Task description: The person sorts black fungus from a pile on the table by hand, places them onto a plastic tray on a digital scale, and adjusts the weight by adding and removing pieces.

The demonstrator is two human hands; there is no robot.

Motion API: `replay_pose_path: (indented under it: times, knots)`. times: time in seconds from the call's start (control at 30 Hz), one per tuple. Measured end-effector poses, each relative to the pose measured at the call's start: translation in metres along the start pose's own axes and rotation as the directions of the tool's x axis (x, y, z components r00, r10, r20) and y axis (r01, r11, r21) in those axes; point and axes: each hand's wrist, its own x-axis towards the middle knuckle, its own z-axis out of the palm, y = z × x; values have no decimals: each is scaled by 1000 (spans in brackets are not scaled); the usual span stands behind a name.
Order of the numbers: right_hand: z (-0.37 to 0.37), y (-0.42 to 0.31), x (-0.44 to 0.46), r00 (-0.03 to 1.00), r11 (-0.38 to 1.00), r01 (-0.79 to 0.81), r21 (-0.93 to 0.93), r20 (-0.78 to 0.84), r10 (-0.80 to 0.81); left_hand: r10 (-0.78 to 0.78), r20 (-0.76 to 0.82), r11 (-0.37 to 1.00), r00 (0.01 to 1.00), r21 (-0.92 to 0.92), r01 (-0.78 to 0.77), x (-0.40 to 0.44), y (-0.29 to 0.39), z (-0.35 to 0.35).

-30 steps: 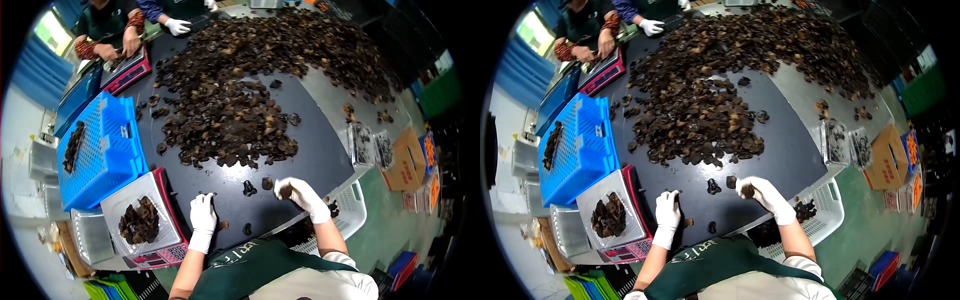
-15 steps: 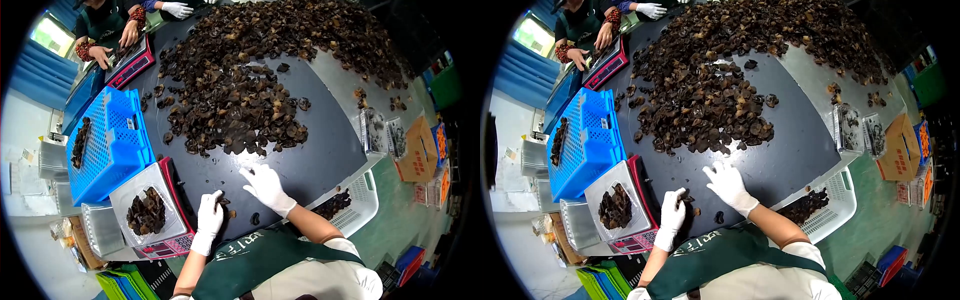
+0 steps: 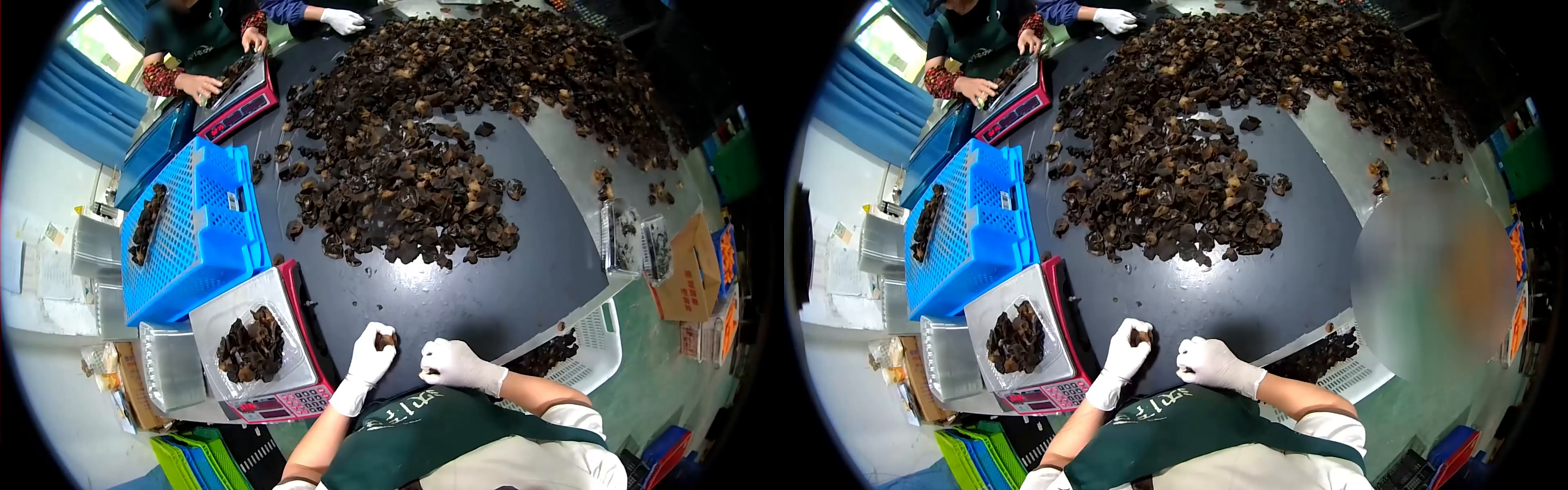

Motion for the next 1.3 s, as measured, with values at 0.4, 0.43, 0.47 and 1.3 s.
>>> replay_pose_path:
  times: [0.4, 0.43, 0.47, 1.3]
  knots:
    - [-61, 52, 21, 563, 883, -328, 336, -681, 468, 604, 19, 753, 797, 312, -579, 131, 61, 69]
    - [-68, 50, 29, 538, 888, -356, 289, -714, 448, 632, 89, 657, 770, 465, -593, 133, 59, 76]
    - [-68, 57, 33, 544, 894, -392, 217, -729, 416, 584, 181, 594, 791, 568, -569, 134, 52, 79]
    - [-54, 100, 65, 656, 949, -251, 193, -686, 313, 448, -93, 876, 889, 245, -416, 52, 48, 23]
